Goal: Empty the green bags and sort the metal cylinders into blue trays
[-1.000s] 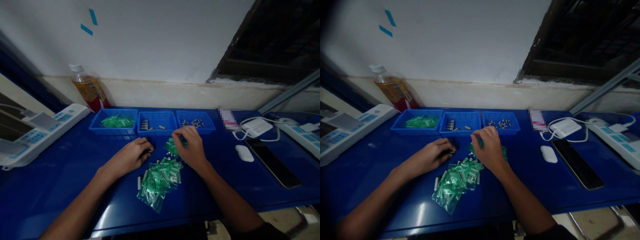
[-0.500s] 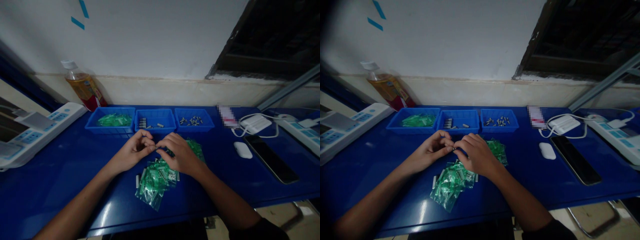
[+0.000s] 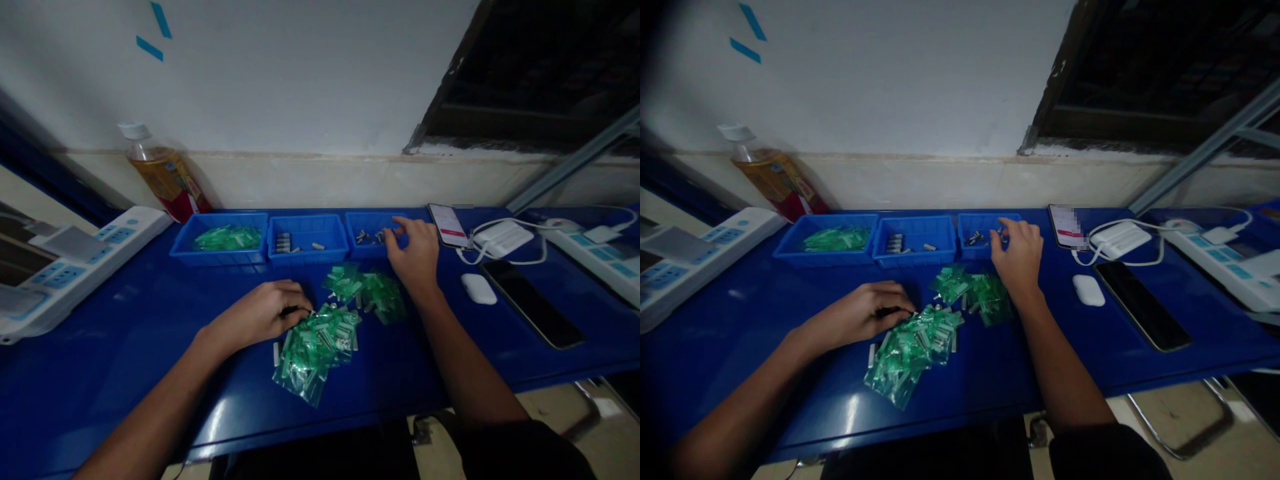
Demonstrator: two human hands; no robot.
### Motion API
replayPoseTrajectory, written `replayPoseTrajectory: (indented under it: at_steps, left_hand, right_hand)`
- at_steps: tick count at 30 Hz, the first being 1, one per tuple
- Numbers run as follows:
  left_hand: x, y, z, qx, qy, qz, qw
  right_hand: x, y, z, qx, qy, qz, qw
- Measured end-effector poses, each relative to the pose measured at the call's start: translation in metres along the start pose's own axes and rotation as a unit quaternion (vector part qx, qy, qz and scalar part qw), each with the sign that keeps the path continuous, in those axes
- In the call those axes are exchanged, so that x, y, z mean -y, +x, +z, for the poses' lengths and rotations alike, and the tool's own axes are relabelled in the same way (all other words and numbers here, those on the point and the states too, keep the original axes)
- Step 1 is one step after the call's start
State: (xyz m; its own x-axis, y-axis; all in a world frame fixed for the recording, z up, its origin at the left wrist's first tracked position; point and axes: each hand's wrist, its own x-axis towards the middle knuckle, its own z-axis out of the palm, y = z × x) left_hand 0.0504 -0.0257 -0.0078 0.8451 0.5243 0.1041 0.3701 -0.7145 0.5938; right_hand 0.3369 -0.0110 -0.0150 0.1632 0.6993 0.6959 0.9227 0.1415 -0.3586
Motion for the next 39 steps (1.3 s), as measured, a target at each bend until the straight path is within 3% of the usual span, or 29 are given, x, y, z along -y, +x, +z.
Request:
replayPoseTrajectory:
  at_steps: [3,11,15,20,24,34,39]
  left_hand:
    - [-0.001,0.000,0.002,-0.001,0.027,-0.008,1.000]
    - [0.001,0.000,0.007,-0.025,0.087,0.007,0.996]
    - [0.006,0.000,0.004,-0.106,0.119,-0.050,0.986]
    - [0.005,0.002,0.003,-0.231,0.104,-0.138,0.957]
    - [-0.003,0.004,0.009,-0.270,0.103,-0.133,0.948]
    - [-0.013,0.007,0.013,-0.287,0.120,-0.088,0.946]
    - [-0.006,0.008,0.018,-0.235,0.116,-0.060,0.963]
  right_hand:
    - [0.001,-0.002,0.003,0.002,0.011,0.006,1.000]
    - [0.072,-0.032,0.004,0.110,0.174,-0.125,0.971]
    - [0.083,-0.044,0.005,0.156,0.183,-0.156,0.958]
    - [0.083,-0.051,0.011,0.206,0.100,-0.185,0.956]
    - [0.088,-0.055,0.014,0.194,0.051,-0.218,0.955]
    - [0.100,-0.056,0.005,0.128,-0.011,-0.250,0.960]
    - [0.068,-0.027,0.001,0.048,-0.016,-0.160,0.986]
